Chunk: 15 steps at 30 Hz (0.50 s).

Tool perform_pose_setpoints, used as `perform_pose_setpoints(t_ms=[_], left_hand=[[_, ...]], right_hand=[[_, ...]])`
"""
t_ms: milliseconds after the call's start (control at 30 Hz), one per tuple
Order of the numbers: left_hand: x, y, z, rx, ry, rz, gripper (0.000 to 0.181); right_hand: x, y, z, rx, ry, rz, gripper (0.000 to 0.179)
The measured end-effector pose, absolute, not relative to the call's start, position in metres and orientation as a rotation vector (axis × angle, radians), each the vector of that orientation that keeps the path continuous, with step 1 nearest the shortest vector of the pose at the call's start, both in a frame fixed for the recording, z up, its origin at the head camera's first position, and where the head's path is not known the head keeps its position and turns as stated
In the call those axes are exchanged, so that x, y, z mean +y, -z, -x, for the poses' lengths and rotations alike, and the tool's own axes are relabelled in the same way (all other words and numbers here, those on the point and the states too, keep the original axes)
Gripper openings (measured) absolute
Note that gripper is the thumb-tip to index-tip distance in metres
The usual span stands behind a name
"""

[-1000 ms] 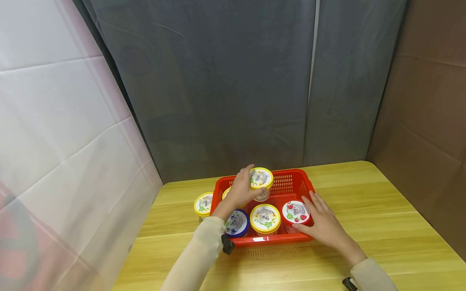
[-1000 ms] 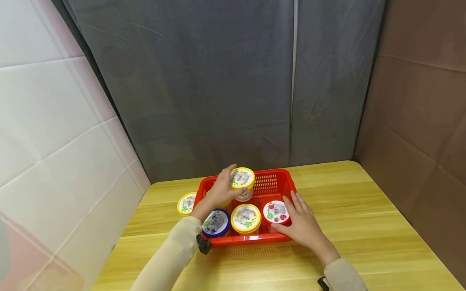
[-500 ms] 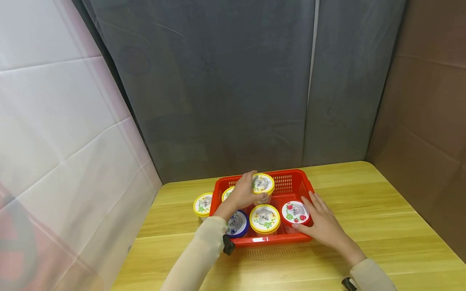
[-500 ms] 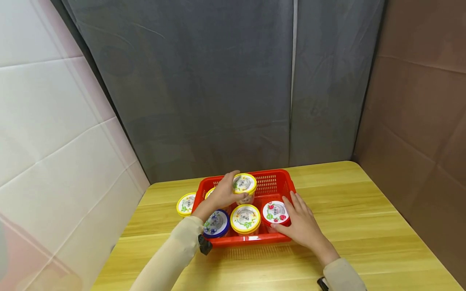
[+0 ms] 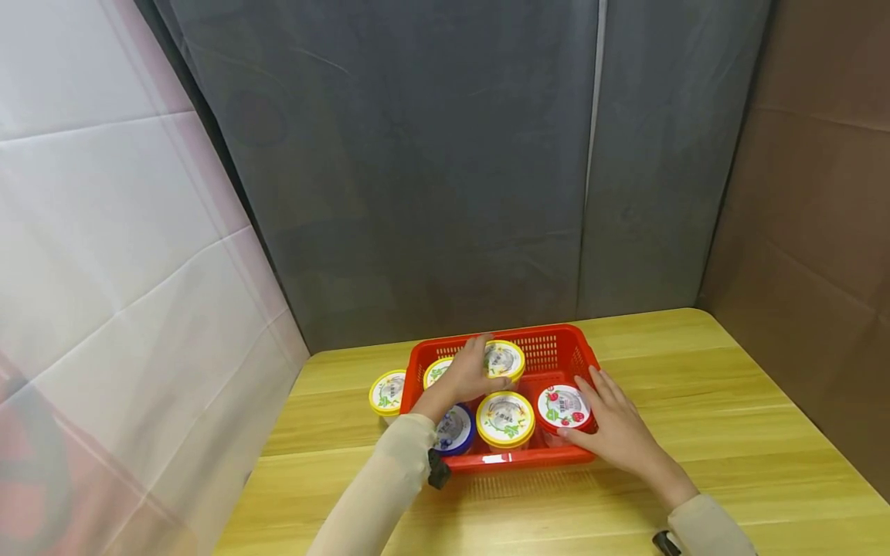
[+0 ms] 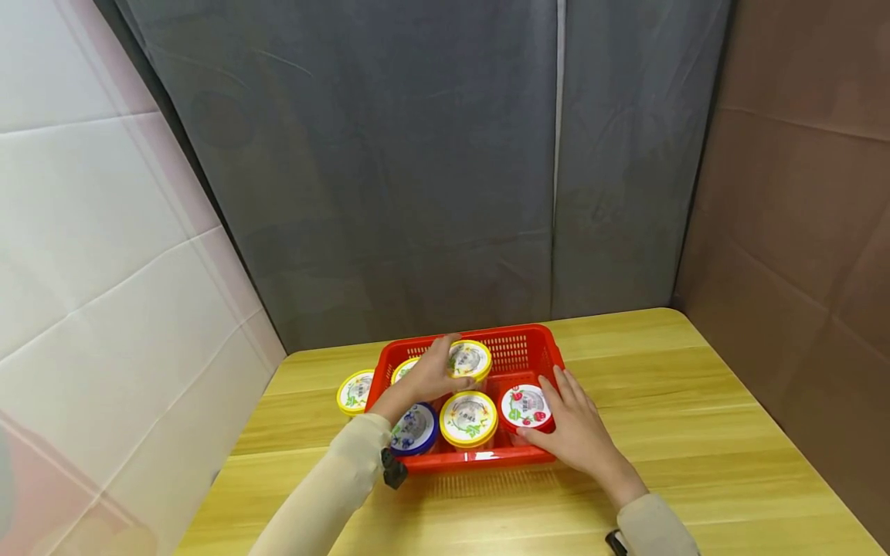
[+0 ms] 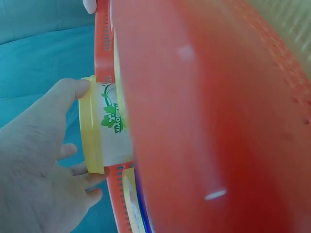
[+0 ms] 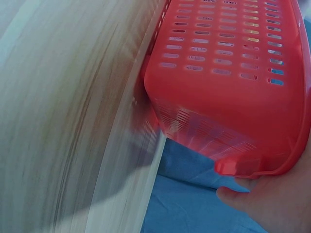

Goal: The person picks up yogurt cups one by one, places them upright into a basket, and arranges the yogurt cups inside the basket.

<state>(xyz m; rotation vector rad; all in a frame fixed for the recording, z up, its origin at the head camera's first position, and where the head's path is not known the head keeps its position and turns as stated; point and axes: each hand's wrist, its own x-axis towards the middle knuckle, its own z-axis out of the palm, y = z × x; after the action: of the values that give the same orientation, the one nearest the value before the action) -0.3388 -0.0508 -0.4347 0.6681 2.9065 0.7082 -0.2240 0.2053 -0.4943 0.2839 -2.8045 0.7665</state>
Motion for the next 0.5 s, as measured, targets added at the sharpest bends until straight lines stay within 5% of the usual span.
perform_pose_setpoints(t_ms=[500], left_hand=[[-0.0501, 0.4451, 0.3380, 2.899, -0.703, -0.622, 0.091]], right_hand=[[0.2046, 0.4939, 0.2224, -2.808, -0.777, -0.286, 0.101]])
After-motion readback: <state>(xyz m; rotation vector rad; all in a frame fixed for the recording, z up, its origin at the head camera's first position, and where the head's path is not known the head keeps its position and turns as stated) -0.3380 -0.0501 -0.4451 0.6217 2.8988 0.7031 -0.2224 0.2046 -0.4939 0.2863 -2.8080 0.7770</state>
